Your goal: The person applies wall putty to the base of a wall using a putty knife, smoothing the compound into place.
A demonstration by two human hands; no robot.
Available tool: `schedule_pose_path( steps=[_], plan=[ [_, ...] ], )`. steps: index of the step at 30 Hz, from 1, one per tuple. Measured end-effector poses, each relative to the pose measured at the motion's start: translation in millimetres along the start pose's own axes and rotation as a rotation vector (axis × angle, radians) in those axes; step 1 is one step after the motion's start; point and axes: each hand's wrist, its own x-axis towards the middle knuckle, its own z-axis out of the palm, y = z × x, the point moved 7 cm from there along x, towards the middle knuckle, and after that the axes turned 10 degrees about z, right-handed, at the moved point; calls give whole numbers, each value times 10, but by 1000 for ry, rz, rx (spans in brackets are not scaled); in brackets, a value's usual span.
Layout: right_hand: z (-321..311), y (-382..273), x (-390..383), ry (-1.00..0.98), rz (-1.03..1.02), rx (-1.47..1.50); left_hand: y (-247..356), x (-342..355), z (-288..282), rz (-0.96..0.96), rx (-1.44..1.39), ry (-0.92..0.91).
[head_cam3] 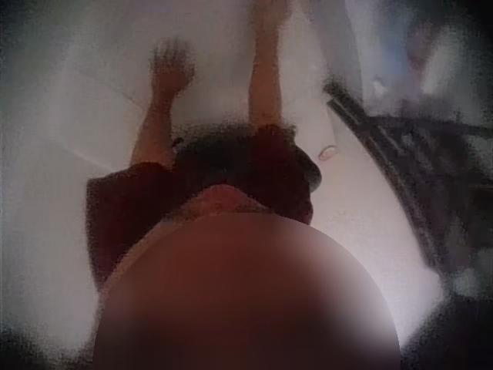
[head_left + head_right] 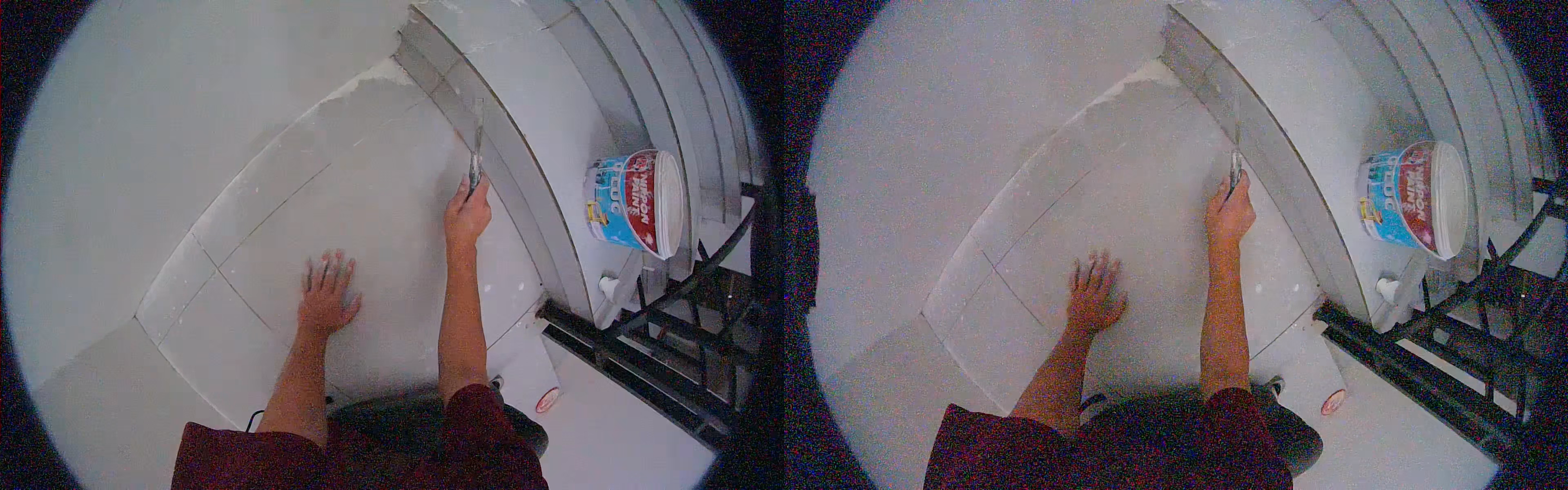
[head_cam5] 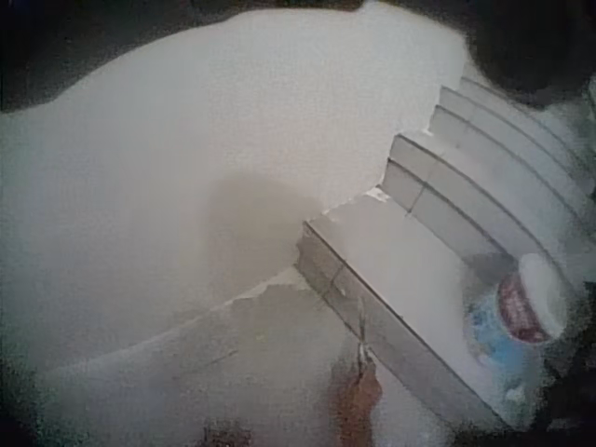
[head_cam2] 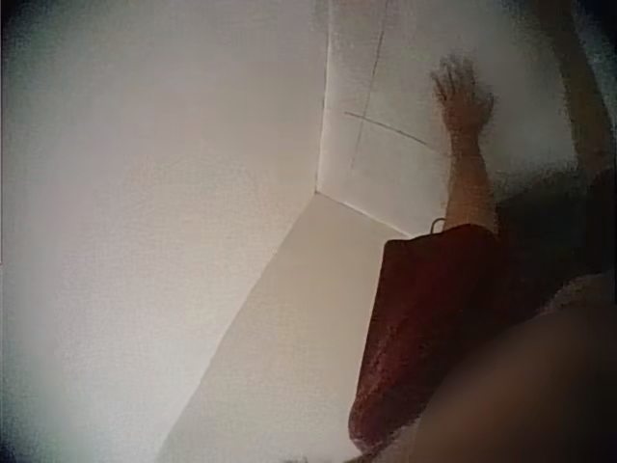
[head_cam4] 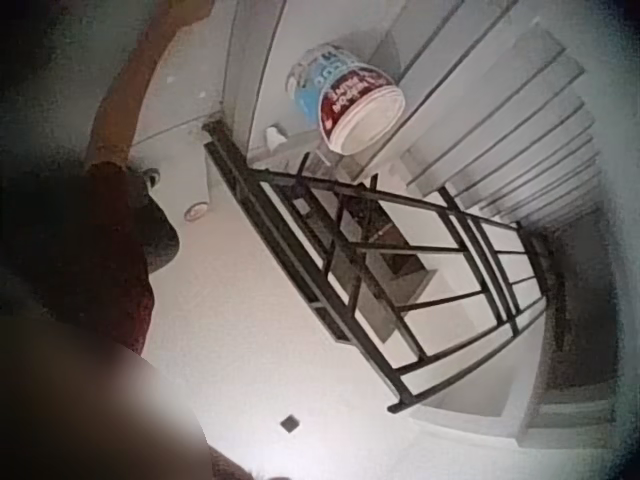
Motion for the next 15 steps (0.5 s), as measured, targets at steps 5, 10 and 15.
schedule_pose_path(
  steps=[5,10,15],
  plan=[
    [46,8,-17,9,18,-45,6,21,16,17,26,-17],
    [17,-13,-35,43,-16,-39,5,14,9,20,15,0],
    [92,-44,32,-45,29,-169,6,-4,6,36,26,25]
  ],
)
